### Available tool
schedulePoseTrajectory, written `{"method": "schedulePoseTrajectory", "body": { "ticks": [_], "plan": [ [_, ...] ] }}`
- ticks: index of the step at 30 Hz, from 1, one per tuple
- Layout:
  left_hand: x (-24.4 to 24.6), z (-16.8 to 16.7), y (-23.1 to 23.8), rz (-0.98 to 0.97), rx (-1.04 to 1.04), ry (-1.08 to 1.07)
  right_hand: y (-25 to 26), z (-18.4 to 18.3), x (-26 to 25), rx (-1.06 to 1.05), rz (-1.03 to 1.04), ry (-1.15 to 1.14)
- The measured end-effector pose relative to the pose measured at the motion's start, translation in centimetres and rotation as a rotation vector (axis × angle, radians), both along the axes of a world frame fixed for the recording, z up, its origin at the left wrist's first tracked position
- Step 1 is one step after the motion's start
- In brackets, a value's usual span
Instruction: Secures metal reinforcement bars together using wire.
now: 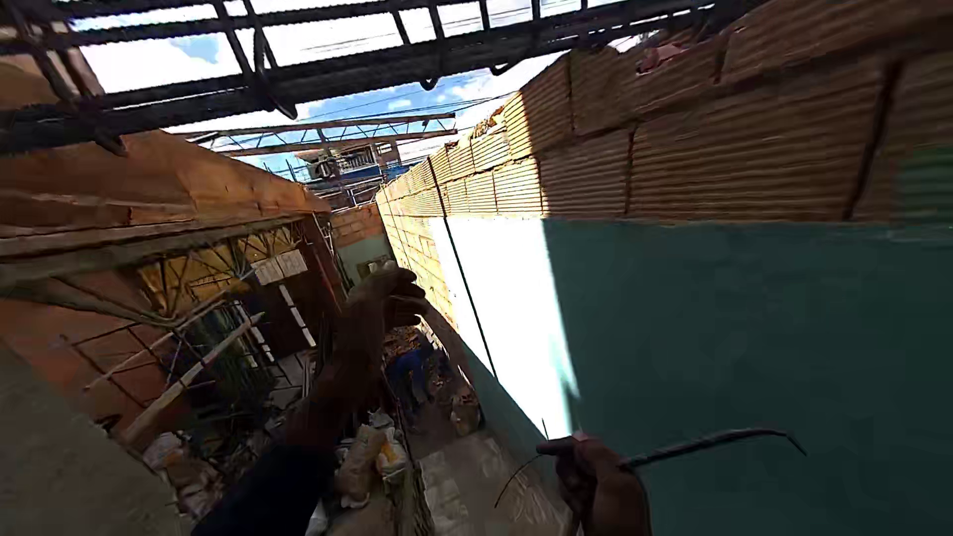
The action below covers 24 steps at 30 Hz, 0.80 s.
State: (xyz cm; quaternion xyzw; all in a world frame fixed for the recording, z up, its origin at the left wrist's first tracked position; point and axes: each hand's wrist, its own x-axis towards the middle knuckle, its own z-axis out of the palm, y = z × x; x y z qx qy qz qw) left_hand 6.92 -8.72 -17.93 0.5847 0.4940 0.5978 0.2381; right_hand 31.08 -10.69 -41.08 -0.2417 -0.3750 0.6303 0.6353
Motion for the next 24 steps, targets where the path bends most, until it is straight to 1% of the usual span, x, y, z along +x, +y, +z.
{"method": "schedulePoseTrajectory", "body": {
  "ticks": [1,2,3,4,5,6,8,9,10,11,13,14,17,20,21,24],
  "plan": [
    [2.5,-4.8,-1.6,-0.144,-0.205,0.165,1.5,0.6,-0.7,-0.003,-0.013,0.006],
    [4.1,-8.8,-2.8,-0.301,-0.379,0.289,2.7,1.1,-0.9,-0.016,-0.015,-0.007],
    [5.0,-11.6,-3.5,-0.422,-0.504,0.361,3.8,1.5,-0.9,-0.020,-0.011,-0.025],
    [5.4,-13.5,-3.7,-0.476,-0.574,0.373,4.8,2.0,-1.1,-0.014,-0.007,-0.049],
    [5.4,-14.6,-3.5,-0.476,-0.592,0.322,5.7,2.4,-1.5,-0.007,-0.002,-0.067],
    [5.4,-15.4,-3.1,-0.423,-0.581,0.224,6.5,2.6,-1.8,-0.004,0.011,-0.079],
    [5.3,-17.0,-1.8,-0.233,-0.533,0.038,7.6,2.4,-2.0,-0.017,0.050,-0.093],
    [5.0,-17.8,-1.3,-0.186,-0.550,0.016,7.9,2.1,-1.9,-0.020,0.067,-0.103],
    [4.6,-18.5,-0.9,-0.209,-0.594,0.042,8.2,1.8,-2.0,-0.023,0.083,-0.116],
    [4.4,-19.0,-0.7,-0.307,-0.642,0.073,8.5,1.6,-2.1,-0.025,0.095,-0.127],
    [4.4,-19.7,-0.3,-0.583,-0.661,0.082,9.2,1.5,-2.3,-0.011,0.110,-0.147],
    [4.5,-19.7,-0.3,-0.682,-0.677,0.077,9.4,1.5,-2.4,-0.004,0.121,-0.153],
    [5.4,-19.6,-1.1,-0.880,-0.756,0.036,8.9,1.9,-2.9,0.022,0.158,-0.162],
    [6.2,-19.2,-2.4,-1.041,-0.719,-0.042,7.8,2.9,-3.5,0.035,0.196,-0.100],
    [6.4,-19.2,-2.7,-1.083,-0.688,-0.034,7.4,3.3,-3.5,0.035,0.221,-0.071],
    [7.5,-19.3,-3.3,-1.088,-0.608,0.125,6.0,4.3,-3.6,0.008,0.265,0.015]
  ]
}}
